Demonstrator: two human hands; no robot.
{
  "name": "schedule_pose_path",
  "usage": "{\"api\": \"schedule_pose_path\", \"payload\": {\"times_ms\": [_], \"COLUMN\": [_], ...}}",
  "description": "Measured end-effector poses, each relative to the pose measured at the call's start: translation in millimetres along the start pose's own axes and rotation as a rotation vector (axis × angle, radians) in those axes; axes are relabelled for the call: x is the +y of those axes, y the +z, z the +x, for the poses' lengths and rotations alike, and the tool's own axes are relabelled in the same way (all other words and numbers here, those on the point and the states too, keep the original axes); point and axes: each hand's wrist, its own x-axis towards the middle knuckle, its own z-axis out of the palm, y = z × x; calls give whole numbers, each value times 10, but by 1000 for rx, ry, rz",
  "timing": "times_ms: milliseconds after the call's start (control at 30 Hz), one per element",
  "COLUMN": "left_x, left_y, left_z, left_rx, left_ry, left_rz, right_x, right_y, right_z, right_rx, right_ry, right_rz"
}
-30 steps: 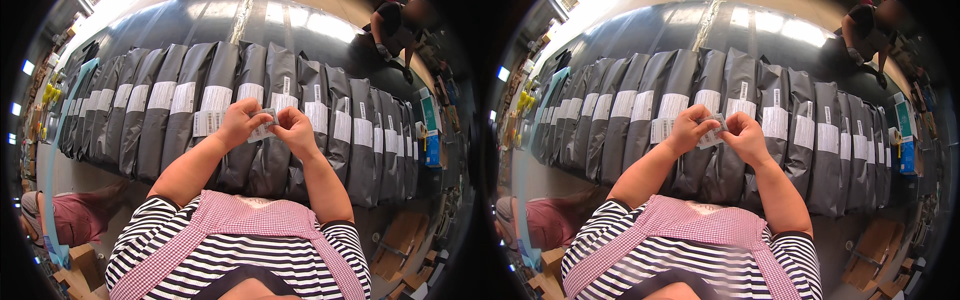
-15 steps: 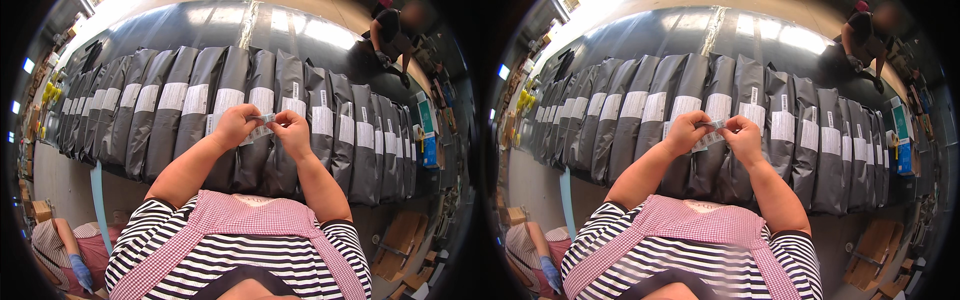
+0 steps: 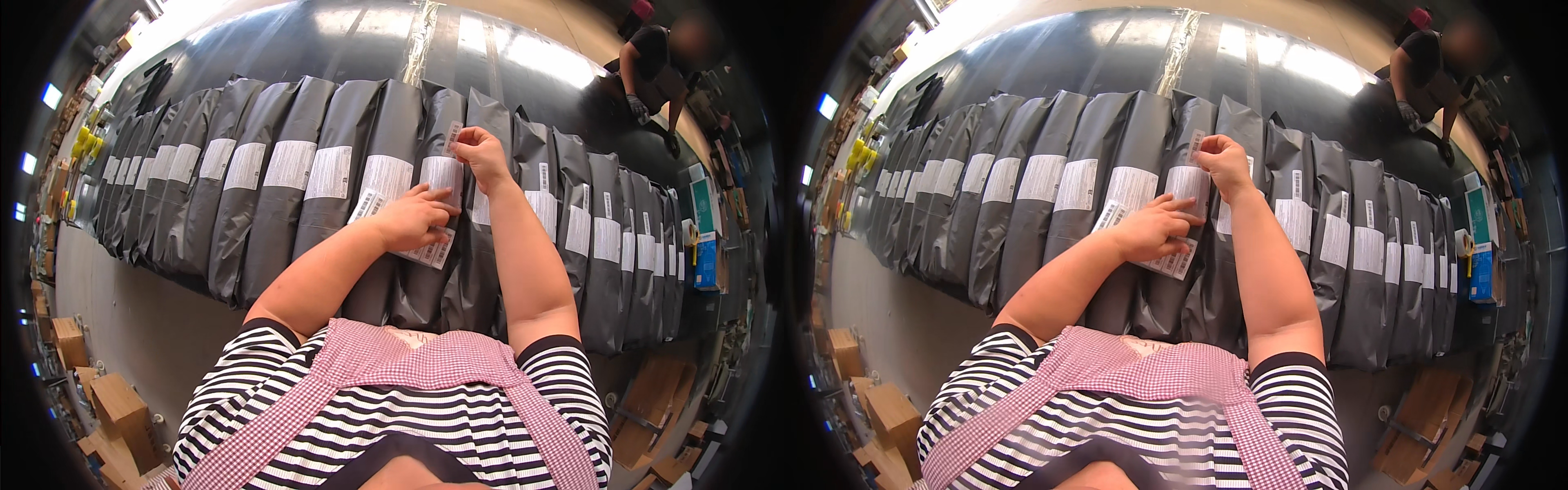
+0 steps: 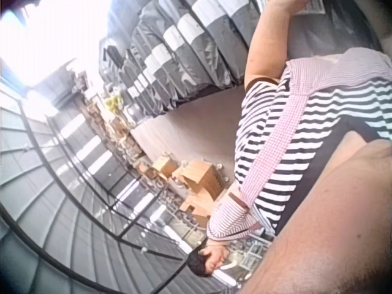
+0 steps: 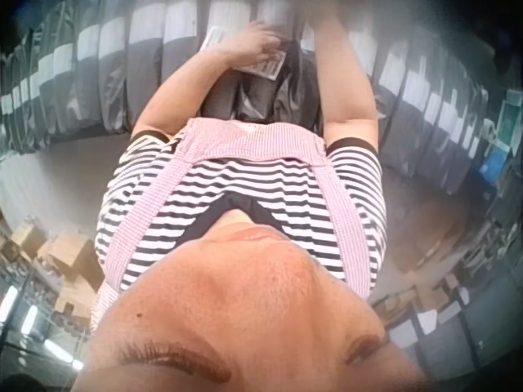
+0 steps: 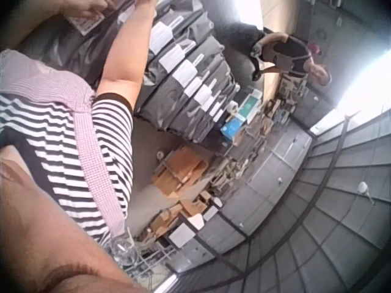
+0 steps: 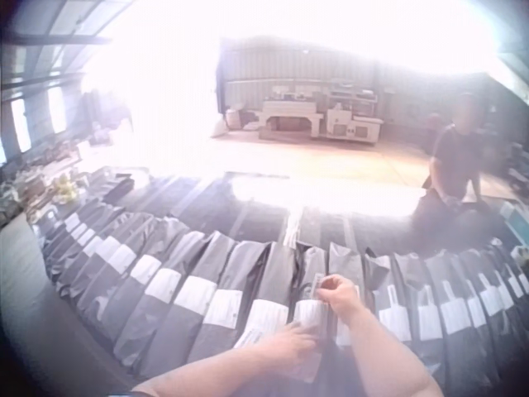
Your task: The person peels adhesive labels from a sheet and applies them to a row of black shipping packages on a long table.
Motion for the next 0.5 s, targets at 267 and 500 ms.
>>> {"api": "schedule_pose_path", "payload": {"times_ms": [267, 500], "left_x": [-17, -15], "left_y": [13, 15], "left_z": [-35, -23], "left_rx": [-31, -28], "left_ry": [-44, -47], "left_rz": [-23, -31], "right_x": [91, 173], "right_y": [63, 92], "right_z": [184, 201], "right_rx": [-13, 50], "right_ry": [55, 13], "right_rz": [-182, -184]}}
